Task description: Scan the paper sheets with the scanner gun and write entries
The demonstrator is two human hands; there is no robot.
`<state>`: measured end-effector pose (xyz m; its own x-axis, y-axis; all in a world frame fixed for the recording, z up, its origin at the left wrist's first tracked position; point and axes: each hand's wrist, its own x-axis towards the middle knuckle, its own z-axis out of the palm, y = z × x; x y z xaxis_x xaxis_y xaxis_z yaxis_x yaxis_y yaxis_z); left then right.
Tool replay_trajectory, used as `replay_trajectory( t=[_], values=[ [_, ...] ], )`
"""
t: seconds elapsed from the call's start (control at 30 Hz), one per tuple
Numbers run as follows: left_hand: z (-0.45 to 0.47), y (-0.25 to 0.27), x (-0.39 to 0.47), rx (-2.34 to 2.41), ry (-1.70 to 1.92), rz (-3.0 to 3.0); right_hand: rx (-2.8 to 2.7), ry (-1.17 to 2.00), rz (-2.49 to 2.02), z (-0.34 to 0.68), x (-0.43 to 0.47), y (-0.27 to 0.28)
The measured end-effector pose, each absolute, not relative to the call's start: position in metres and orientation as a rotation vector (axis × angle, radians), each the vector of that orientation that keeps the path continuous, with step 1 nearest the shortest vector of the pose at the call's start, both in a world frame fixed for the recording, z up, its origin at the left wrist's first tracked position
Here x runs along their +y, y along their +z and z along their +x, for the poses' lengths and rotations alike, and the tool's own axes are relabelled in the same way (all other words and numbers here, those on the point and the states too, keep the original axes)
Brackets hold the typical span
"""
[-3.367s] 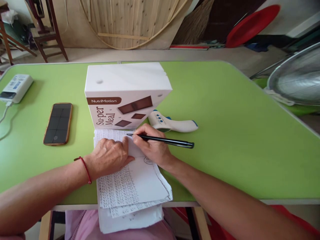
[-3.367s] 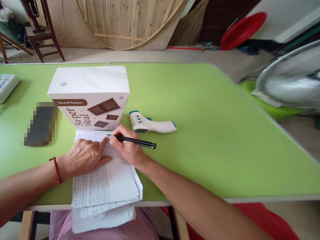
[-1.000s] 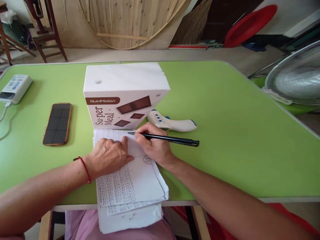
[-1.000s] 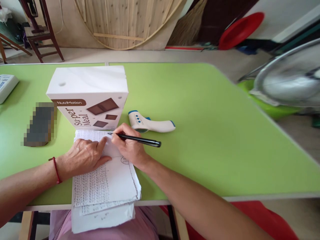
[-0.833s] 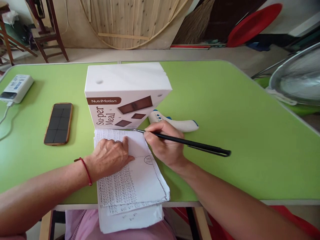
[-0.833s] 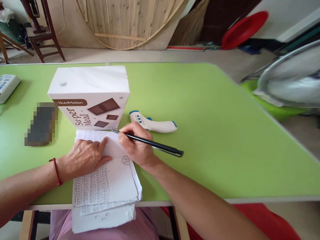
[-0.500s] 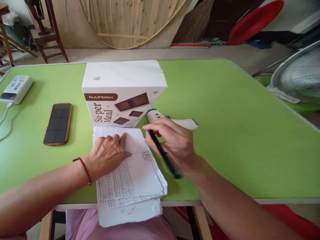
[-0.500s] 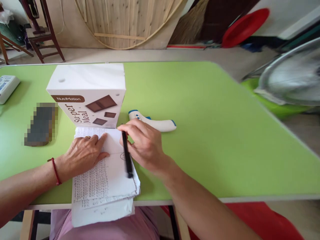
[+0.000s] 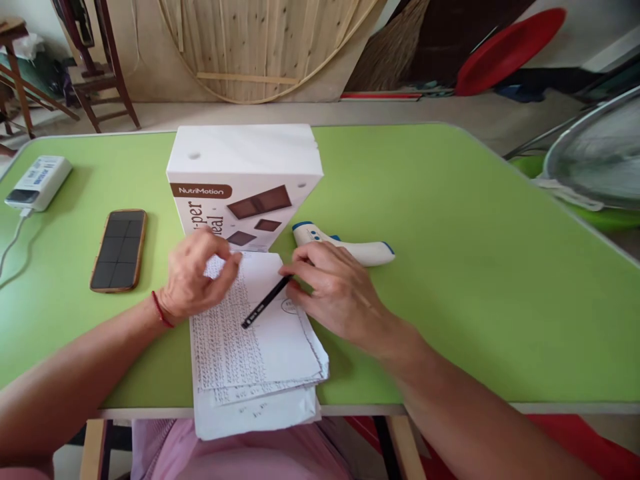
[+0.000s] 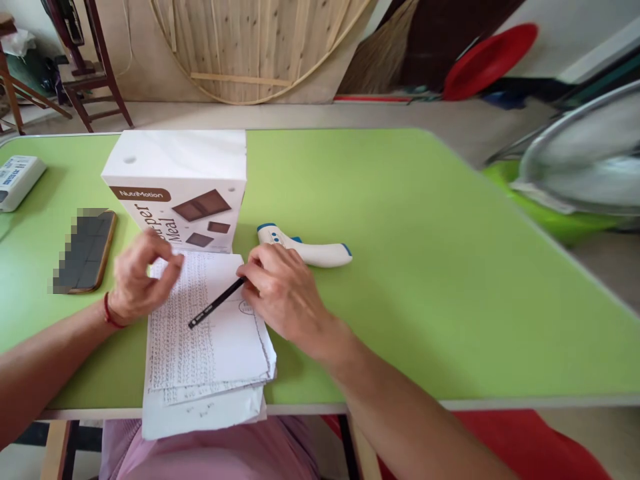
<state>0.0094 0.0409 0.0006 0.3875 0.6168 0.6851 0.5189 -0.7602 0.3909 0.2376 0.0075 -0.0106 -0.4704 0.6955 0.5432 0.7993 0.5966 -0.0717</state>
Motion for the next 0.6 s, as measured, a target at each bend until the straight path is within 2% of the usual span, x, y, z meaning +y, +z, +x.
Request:
replay_trajectory(
  t=[0.07,0.13,0.23,0.37,0.6],
  values=[
    [0.003,-0.003,0.052,1.110,1.702,2.240,-2.354,-0.202,-1.197,0.237,0.007,-0.013],
    [-0.001,-0.010,0.064,1.230,1.878,2.033,-2.390,-0.157,-1.197,0.235,0.007,-0.015],
    [-0.004,-0.020,0.078,1.315,1.724,1.838,-2.402,-0.099,-1.151,0.231,0.005,-0.015],
    [-0.002,-0.023,0.087,0.984,1.348,1.676,-2.463,-0.006,-0.995,0.227,0.004,-0.015],
    [-0.007,-0.020,0.091,0.997,1.144,1.757,-2.496,0.059,-0.975,0.225,0.001,-0.016]
  ],
)
